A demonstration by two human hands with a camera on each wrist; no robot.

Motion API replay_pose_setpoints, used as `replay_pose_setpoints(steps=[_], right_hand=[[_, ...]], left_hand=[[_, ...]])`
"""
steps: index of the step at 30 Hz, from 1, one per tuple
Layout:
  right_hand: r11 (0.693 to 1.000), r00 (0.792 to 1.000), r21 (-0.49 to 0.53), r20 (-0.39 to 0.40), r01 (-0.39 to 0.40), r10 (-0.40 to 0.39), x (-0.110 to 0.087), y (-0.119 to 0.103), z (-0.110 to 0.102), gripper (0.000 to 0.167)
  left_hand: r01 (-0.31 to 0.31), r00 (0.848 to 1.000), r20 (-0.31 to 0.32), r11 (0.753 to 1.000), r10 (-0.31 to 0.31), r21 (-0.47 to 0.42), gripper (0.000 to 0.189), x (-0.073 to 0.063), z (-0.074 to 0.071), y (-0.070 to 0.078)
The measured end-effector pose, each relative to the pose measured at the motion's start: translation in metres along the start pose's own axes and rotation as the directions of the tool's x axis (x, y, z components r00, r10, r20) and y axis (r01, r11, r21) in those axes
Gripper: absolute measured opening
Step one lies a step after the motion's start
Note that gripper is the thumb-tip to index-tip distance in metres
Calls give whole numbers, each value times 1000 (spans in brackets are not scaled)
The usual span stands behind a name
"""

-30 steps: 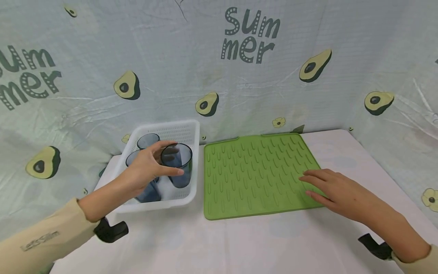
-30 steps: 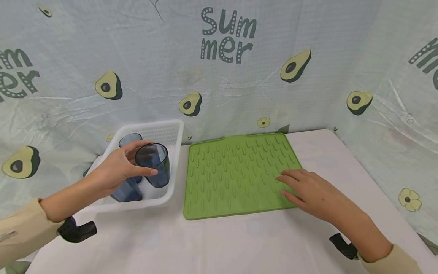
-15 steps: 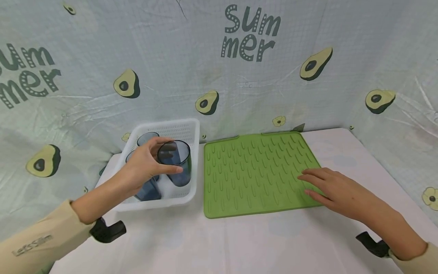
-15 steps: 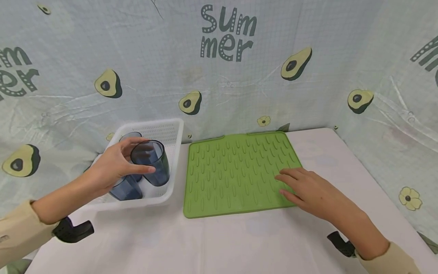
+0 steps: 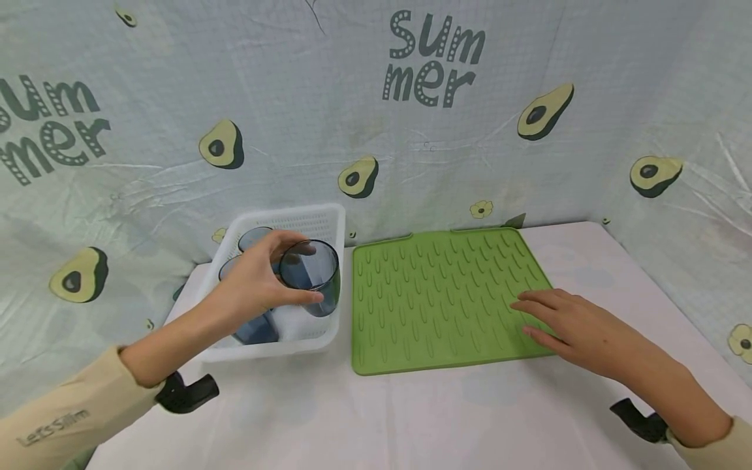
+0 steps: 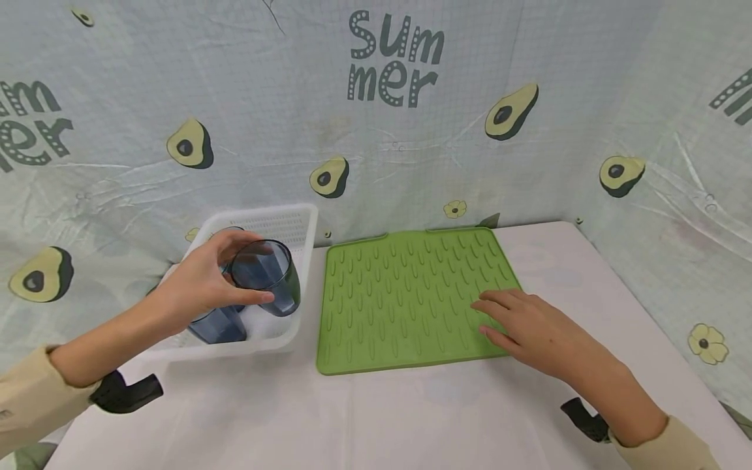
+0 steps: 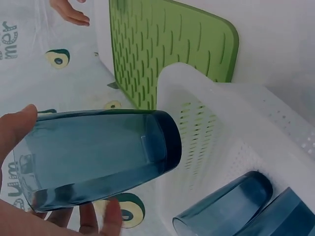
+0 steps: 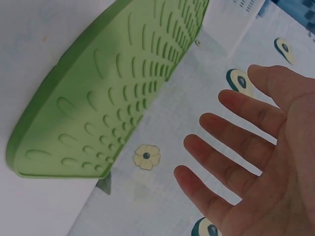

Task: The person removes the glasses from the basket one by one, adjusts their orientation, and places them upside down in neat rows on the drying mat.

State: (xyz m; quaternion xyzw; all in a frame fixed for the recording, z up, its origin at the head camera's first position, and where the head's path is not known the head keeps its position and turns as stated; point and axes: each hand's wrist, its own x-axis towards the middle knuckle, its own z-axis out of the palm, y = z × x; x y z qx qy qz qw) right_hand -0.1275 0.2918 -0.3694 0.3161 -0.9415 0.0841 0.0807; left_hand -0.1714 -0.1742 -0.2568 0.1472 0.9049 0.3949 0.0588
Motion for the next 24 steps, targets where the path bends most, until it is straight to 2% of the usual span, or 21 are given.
replay_pose_setpoints(steps=[8,15,24], right_hand=[[1000,1000,-5,9,-14,14,-3,2,1,40],[1000,1000,-3,5,-15,15,-3,2,1,41],[1000,1000,-3,-16,6,-6,-1,1,3,40]], left_hand=[[-60,998,9,994,60,94,89,1,4,4],[-200,980,35,955,197,219,80,1,1,4],[-251,968,49,944,246,216,80,-1,1,10]])
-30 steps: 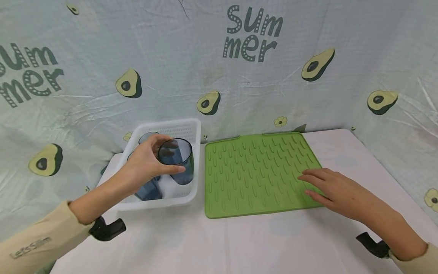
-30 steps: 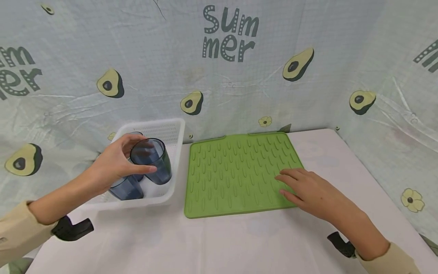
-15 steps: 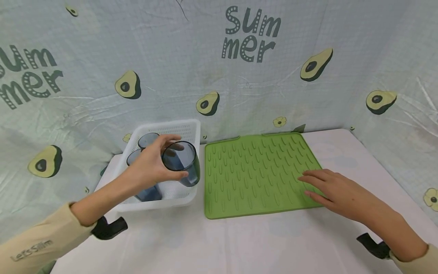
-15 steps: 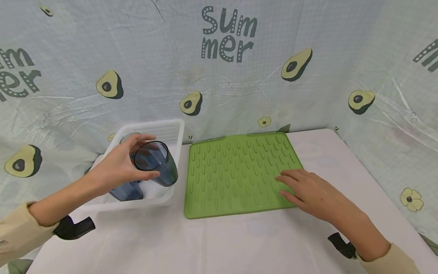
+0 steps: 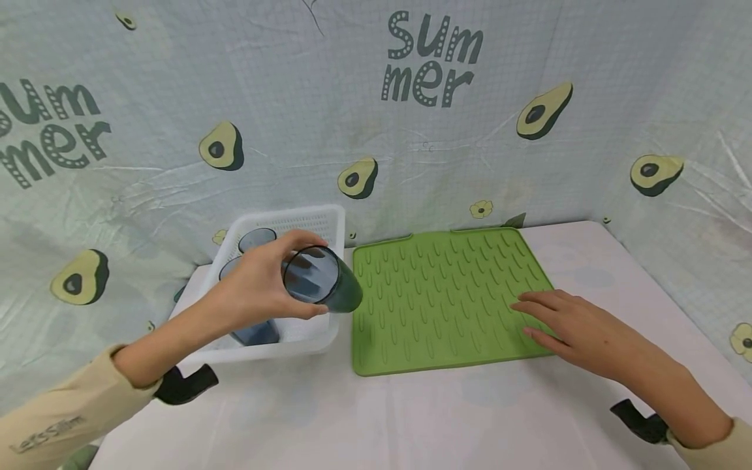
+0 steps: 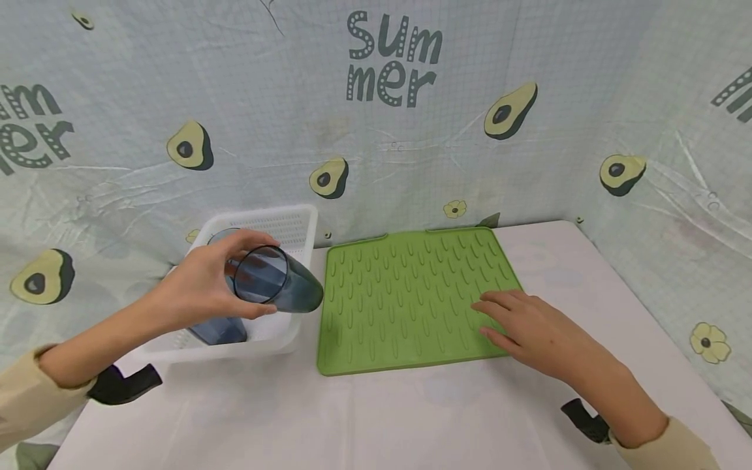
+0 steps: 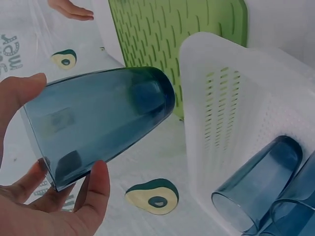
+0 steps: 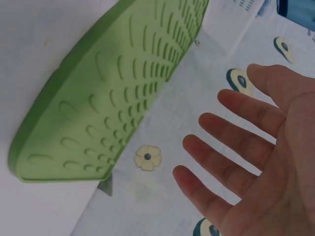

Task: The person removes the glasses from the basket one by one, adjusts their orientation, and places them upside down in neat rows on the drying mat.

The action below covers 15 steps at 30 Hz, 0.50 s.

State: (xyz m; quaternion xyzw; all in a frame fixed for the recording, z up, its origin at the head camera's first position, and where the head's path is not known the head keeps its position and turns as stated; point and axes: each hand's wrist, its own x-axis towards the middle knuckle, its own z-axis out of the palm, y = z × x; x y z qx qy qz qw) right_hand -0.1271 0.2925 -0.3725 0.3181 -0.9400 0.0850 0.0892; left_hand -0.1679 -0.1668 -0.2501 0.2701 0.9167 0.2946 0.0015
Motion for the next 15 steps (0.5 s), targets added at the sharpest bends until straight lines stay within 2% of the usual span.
replay_pose_setpoints(steps=[9,12,15], right_hand=[[999,1000,43,-27,5,-4,8,-4,4,39],[998,1000,66,-29,4,-2,13,-7,6,39],[996,1000,87,-30,1,2,19,-11,9,40]], left_hand=[[-42,999,13,998,42,-38,81,-4,9,7],[-67,998,16,994,69,-90,87,-4,14,11],[-75,997,24,984,80,-164,84,-4,20,13]])
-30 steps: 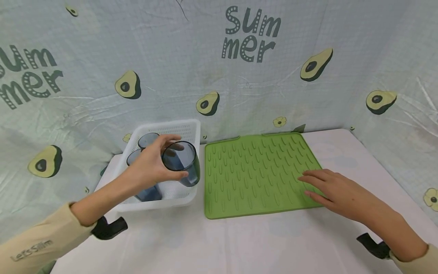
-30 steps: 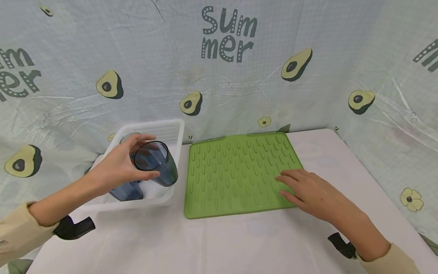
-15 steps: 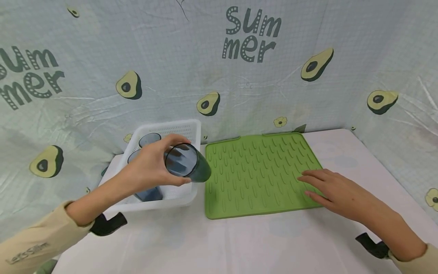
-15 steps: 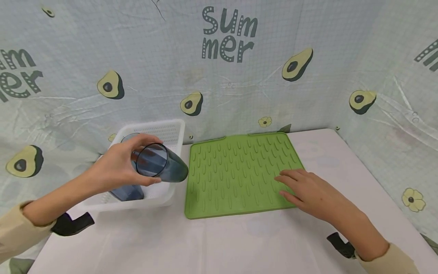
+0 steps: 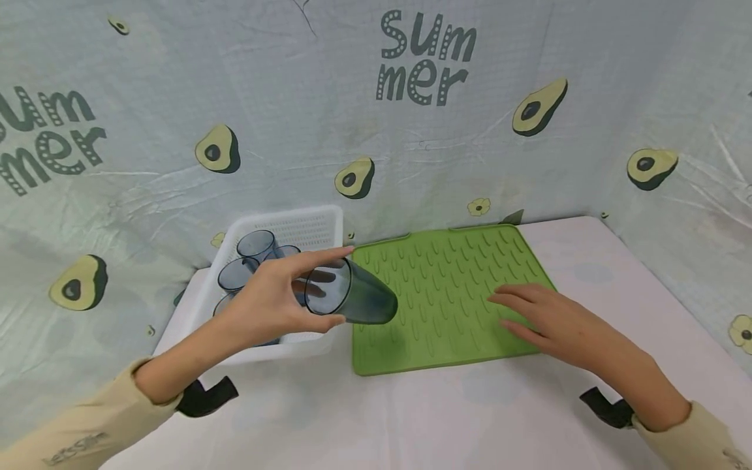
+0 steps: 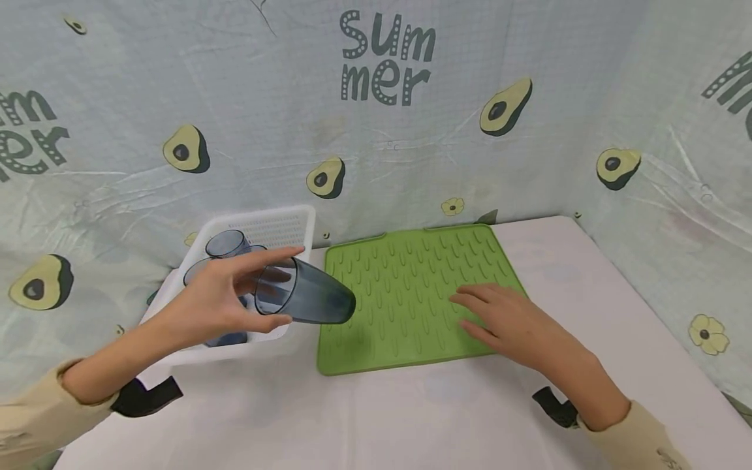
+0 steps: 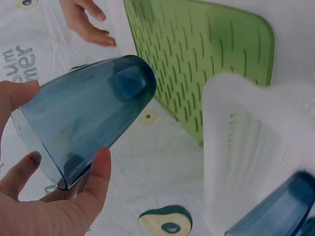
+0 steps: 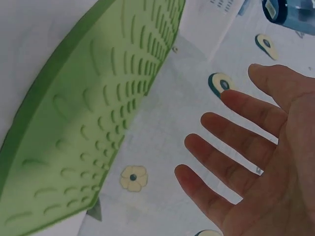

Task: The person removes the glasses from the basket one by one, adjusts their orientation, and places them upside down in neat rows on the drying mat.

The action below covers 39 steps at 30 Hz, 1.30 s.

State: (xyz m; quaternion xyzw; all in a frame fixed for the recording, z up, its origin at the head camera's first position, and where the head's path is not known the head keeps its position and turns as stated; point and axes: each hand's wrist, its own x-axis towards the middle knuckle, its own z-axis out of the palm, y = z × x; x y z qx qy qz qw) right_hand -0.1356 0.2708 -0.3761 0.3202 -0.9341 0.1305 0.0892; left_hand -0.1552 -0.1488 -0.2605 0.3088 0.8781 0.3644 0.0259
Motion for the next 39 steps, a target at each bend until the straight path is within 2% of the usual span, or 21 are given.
replay_pose_setpoints(steps=[4,11,15,20,26,29,32,35,39], right_hand=[[1000,1000,14,-12,17,-17,6,-3,6,39],[999,999,40,-22,37,-36,13,-8,15,40],[997,999,68,-6,38,-38,17,-10,16,43],[991,998,114,-30,64,-60,23,-11,16,50],[966,996,250,-68,67,-52,31,-14,17,65],[928,992,362,-107,94,-59,37,-16,20,74],[853,986,503,-149,142,-77,45,-19,22,82],[770,980,614,-178,177,-83,52,-23,24,85],[687,972,693,-217,219,-92,61,-27,28,83]], left_hand=[[27,1000,-5,991,-27,-134,75,0,11,-1],[101,994,-9,946,-110,-308,73,3,28,-6],[108,993,-13,933,-120,-342,72,4,38,-11],[99,993,-28,921,-118,-377,71,4,47,-14],[90,992,-45,900,-121,-426,70,4,50,-16],[104,990,-42,886,-138,-453,70,5,52,-17],[124,985,-40,857,-166,-501,71,5,54,-17],[119,984,-43,817,-173,-565,72,6,57,-19],[100,985,-49,773,-167,-627,72,7,61,-22]])
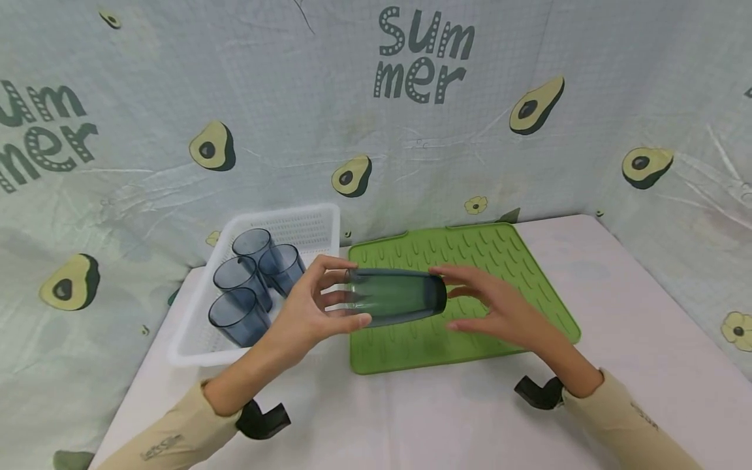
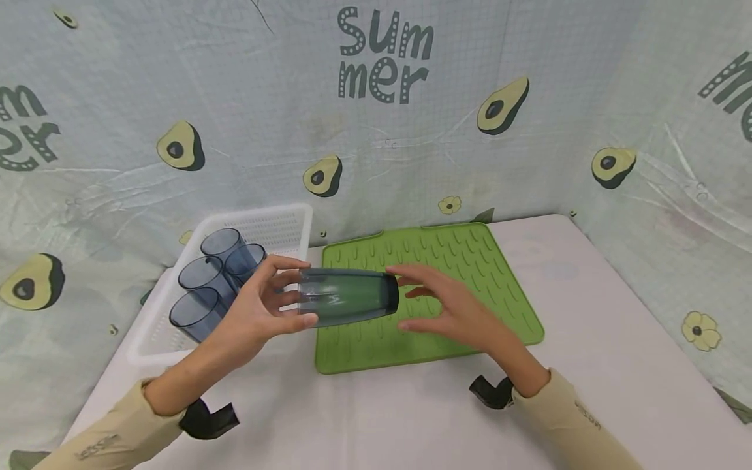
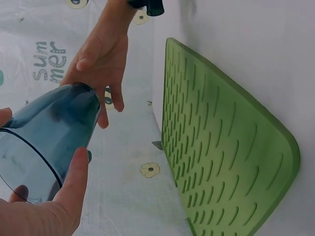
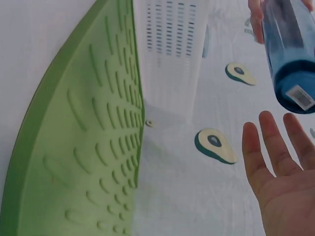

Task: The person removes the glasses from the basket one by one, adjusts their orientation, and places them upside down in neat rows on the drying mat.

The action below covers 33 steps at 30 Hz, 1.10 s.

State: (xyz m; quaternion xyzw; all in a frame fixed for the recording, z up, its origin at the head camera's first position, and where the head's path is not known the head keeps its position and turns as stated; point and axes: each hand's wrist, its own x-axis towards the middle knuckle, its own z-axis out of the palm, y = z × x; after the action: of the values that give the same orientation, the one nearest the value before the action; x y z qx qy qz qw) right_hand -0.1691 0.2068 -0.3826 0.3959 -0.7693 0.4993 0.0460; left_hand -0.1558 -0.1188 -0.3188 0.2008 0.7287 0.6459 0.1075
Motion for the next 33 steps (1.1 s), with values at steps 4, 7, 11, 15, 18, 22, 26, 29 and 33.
replay_pose_setpoints(steps=[4,7,11,15,18,22,26,29,33], right_hand=[[995,999,90,-27,36,-34,6,5,6,84],[991,997,122,-52,61,-55,9,7,9,86],[988,995,132,-82,74,-64,12,6,11,85],[987,993,143,-107,68,-53,13,4,10,82],[986,992,148,-111,72,-56,13,4,9,81],[985,992,143,-100,95,-81,14,4,6,77],[976,988,166,-91,137,-124,14,3,4,74],[967,985,197,-80,163,-150,14,2,3,75],[966,980,170,-58,195,-188,14,-4,2,76]], left_hand=[[-3,1000,-2,999,3,-51,71,0,2,-4],[-2,1000,0,996,2,-88,72,1,4,-5],[-2,1000,4,994,3,-111,73,1,6,-6],[-5,1000,16,990,8,-142,73,2,5,-8],[6,999,32,986,-1,-167,74,2,5,-9],[24,998,56,991,-16,-135,74,3,3,-9],[-2,997,78,998,6,-58,74,3,0,-7],[-58,994,99,998,55,34,73,2,-2,-8],[-173,981,136,940,138,294,74,2,-4,-9]])
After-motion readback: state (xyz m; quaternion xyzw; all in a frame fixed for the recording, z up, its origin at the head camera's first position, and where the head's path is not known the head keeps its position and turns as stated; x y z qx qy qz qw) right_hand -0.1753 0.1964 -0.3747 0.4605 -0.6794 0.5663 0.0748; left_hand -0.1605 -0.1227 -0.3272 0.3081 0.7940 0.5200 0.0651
